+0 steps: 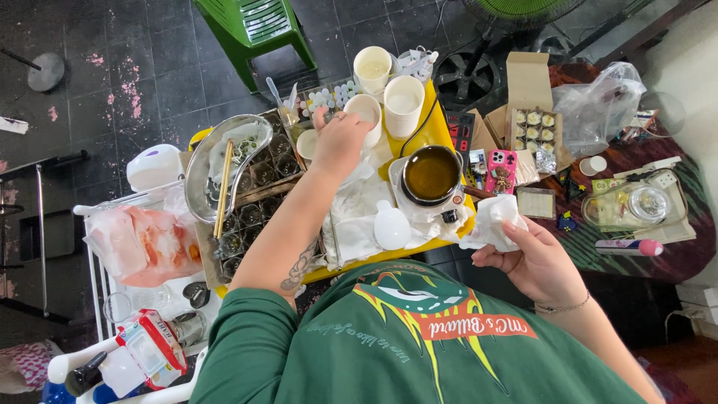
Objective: Wiping the inside of small paper cups with a cloth to prepare them for use.
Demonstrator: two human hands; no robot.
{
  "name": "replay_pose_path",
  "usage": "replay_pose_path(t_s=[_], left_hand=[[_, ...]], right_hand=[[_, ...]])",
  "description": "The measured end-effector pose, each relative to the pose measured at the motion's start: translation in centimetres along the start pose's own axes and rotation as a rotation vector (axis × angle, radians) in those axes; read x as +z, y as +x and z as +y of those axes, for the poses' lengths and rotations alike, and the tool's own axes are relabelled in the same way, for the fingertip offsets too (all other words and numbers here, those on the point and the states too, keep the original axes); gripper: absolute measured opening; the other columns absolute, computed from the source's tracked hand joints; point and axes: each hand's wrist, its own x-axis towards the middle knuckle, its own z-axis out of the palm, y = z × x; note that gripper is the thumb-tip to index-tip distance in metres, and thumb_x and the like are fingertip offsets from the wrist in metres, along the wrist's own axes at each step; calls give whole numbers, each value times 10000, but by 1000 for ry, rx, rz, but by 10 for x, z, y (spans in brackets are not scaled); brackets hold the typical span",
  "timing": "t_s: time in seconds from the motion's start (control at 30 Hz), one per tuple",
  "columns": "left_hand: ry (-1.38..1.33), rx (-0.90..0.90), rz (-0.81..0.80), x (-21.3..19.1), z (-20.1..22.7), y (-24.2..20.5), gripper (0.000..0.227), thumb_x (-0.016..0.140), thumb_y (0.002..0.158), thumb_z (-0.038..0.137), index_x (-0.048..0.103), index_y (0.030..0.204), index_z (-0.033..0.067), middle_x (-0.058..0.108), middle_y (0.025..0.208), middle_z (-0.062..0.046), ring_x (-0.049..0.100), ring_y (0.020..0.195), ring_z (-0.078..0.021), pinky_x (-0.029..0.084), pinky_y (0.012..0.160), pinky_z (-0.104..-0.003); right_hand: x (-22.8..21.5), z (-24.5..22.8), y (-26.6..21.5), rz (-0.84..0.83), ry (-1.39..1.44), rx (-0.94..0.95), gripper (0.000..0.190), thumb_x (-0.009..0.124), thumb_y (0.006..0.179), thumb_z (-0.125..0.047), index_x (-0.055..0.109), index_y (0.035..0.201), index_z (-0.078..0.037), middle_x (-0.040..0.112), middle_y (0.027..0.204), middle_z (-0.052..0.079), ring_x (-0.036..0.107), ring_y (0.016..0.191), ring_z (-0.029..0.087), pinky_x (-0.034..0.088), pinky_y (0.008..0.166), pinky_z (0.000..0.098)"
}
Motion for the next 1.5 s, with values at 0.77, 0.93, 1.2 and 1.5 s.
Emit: replay_pose_path(t_s=[0.77,0.93,1.2,1.5], left_hand=[[-714,-157,374,-130,55,-56,119,780,948,131,702,997,55,720,1001,-61,680,991,-238,445,1039,-409],[-980,-37,487,-123,68,-99,141,757,898,-11,643,977,15,504,1240,-130,491,1313,-342,424,1106,-449],[-669,-133,424,-92,46,-144,356,867,831,11,655,1093,126,405,1491,-131,580,1326,-293,538,1085,-417],[-302,143,306,-102,46,-106,846,850,777,11,437,1507,118,519,1513,-99,523,1403,-341,444,1189,-468]], right_hand=[[87,-23,-1,-62,-76,-335,322,444,1072,-159,568,1279,54,684,1252,142,709,1149,318,552,1042,491],[98,3,19,-72,-605,-653,272,494,1106,-22,591,1350,47,666,1254,89,621,1165,140,487,1026,295],[84,48,71,-515,-534,-608,893,814,885,-322,304,1571,-67,491,1476,46,493,1365,139,386,1172,314],[105,58,79,-395,-1052,-585,1078,959,612,-294,422,1509,-33,459,1404,125,479,1348,295,369,1139,387]])
